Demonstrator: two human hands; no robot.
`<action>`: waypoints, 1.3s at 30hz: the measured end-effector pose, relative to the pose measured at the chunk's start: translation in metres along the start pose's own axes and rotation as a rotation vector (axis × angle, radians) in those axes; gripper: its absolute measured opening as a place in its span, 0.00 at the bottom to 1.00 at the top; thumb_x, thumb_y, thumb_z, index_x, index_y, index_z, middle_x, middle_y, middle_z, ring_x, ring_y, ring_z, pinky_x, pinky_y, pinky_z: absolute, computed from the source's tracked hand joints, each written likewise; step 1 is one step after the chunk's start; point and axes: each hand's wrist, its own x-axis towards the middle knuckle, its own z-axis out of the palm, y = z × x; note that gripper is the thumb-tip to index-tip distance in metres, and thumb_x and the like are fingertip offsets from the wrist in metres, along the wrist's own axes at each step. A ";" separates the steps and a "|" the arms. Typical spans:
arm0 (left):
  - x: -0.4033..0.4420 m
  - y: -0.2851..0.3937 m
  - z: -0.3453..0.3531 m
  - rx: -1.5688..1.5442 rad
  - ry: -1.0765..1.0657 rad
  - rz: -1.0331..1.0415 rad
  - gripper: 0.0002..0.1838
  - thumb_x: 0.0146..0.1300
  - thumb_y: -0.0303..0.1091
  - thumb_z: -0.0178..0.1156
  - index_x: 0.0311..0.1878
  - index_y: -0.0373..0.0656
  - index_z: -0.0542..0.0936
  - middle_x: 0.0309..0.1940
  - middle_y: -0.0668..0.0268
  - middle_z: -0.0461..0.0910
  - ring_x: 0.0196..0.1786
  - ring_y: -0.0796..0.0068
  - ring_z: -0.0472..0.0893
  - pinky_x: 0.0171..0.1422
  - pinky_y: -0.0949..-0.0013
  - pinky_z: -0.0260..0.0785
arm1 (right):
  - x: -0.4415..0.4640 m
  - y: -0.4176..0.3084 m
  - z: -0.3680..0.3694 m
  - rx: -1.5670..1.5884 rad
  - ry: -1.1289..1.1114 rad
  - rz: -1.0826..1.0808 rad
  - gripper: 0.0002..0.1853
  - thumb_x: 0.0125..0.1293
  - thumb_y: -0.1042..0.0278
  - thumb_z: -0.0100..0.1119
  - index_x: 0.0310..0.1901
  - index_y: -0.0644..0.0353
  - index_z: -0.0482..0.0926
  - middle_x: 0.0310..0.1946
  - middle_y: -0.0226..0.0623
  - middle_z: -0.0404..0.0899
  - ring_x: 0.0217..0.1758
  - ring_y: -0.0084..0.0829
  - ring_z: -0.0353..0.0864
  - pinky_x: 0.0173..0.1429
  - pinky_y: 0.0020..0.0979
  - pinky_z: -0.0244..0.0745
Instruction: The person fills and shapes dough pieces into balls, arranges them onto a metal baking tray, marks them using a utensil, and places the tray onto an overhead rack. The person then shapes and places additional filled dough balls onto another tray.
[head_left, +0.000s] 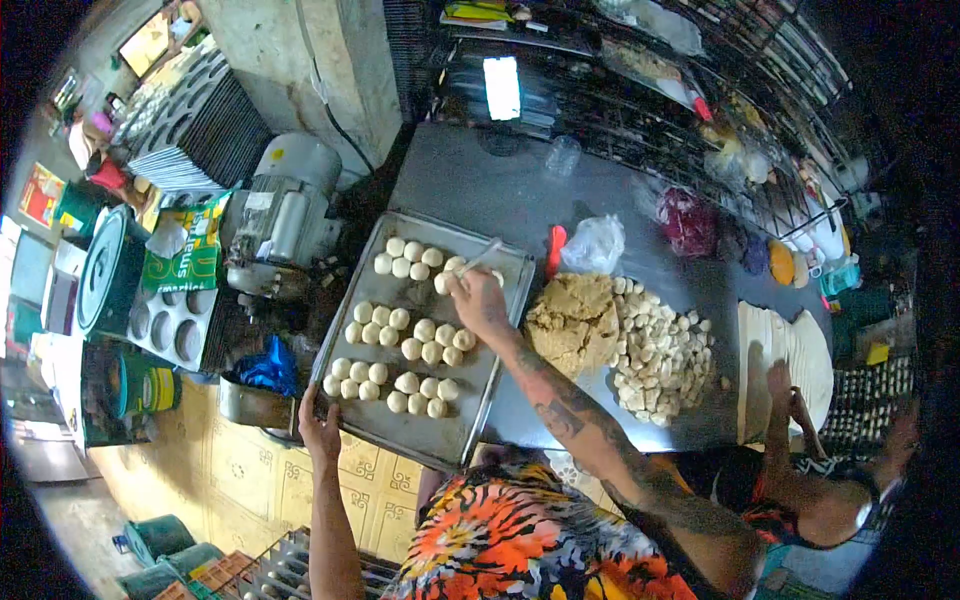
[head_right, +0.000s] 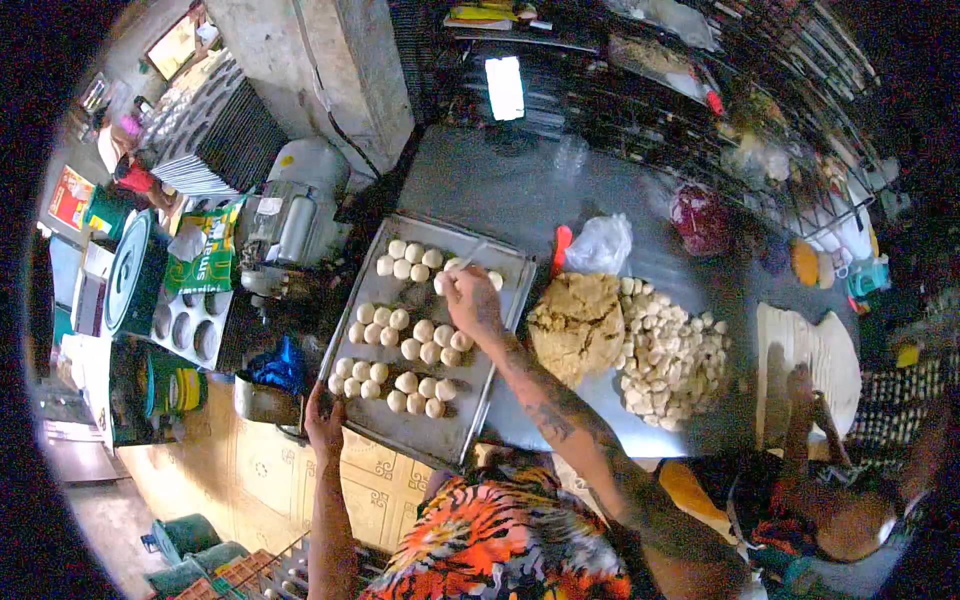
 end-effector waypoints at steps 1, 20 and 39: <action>-0.002 -0.001 0.002 -0.010 -0.001 0.004 0.34 0.57 0.20 0.66 0.70 0.43 0.74 0.64 0.57 0.79 0.61 0.57 0.80 0.67 0.62 0.72 | 0.005 0.001 0.002 -0.009 0.004 -0.005 0.14 0.68 0.55 0.61 0.39 0.59 0.85 0.26 0.43 0.83 0.26 0.45 0.78 0.33 0.44 0.73; 0.006 0.011 -0.012 -0.028 -0.026 0.123 0.34 0.54 0.21 0.67 0.68 0.42 0.75 0.64 0.57 0.78 0.66 0.55 0.76 0.73 0.58 0.65 | 0.054 0.002 0.057 -0.077 -0.088 0.176 0.17 0.72 0.54 0.59 0.35 0.63 0.82 0.21 0.39 0.78 0.22 0.38 0.73 0.30 0.41 0.68; 0.006 0.007 -0.011 0.023 -0.054 0.107 0.35 0.55 0.23 0.68 0.69 0.44 0.74 0.66 0.57 0.76 0.67 0.54 0.74 0.74 0.58 0.64 | 0.085 -0.039 0.096 0.032 0.097 0.085 0.17 0.70 0.56 0.58 0.34 0.64 0.80 0.24 0.46 0.79 0.24 0.50 0.75 0.31 0.47 0.69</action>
